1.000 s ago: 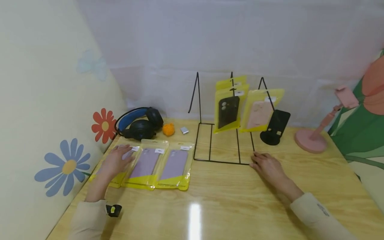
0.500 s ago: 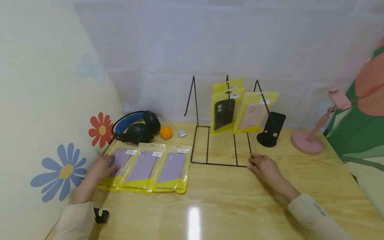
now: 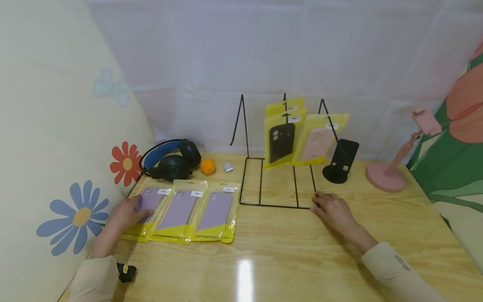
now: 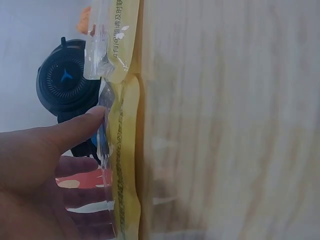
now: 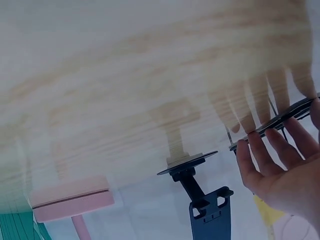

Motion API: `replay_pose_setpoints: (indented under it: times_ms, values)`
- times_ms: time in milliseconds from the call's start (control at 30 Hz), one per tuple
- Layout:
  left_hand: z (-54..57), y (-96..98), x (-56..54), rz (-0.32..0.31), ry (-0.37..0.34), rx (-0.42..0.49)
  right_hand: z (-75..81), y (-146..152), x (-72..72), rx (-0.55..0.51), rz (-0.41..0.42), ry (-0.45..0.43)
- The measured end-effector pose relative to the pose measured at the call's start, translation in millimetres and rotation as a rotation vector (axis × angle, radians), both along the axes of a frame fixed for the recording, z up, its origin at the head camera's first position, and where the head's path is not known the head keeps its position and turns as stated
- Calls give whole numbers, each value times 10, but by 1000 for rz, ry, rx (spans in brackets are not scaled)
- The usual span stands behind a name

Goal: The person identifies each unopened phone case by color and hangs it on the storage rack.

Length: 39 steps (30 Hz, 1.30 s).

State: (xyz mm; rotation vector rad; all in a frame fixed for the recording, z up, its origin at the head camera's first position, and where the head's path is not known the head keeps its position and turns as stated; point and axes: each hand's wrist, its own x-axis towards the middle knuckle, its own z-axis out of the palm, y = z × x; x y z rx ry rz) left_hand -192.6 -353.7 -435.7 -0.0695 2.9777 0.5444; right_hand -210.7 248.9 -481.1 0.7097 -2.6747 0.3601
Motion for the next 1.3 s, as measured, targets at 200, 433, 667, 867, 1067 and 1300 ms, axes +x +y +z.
replay_pose_setpoints:
  times_ms: [200,433,667,867,1067,1300]
  values:
    - [22,5,-1,66,-46,16,-12,9,-7,9,-13,2]
    - [40,30,-39,118,-5,88,5,-10,-26,10,-17,9]
    - [42,-59,-56,33,48,108,-2,-6,-30,16,-17,8]
    - [188,-151,31,41,75,180,-24,-16,-14,26,-19,3]
    - [576,-47,230,65,243,93,-43,-24,2,32,-20,-4]
    - [966,235,358,42,565,140,-21,-12,-27,18,-17,11]
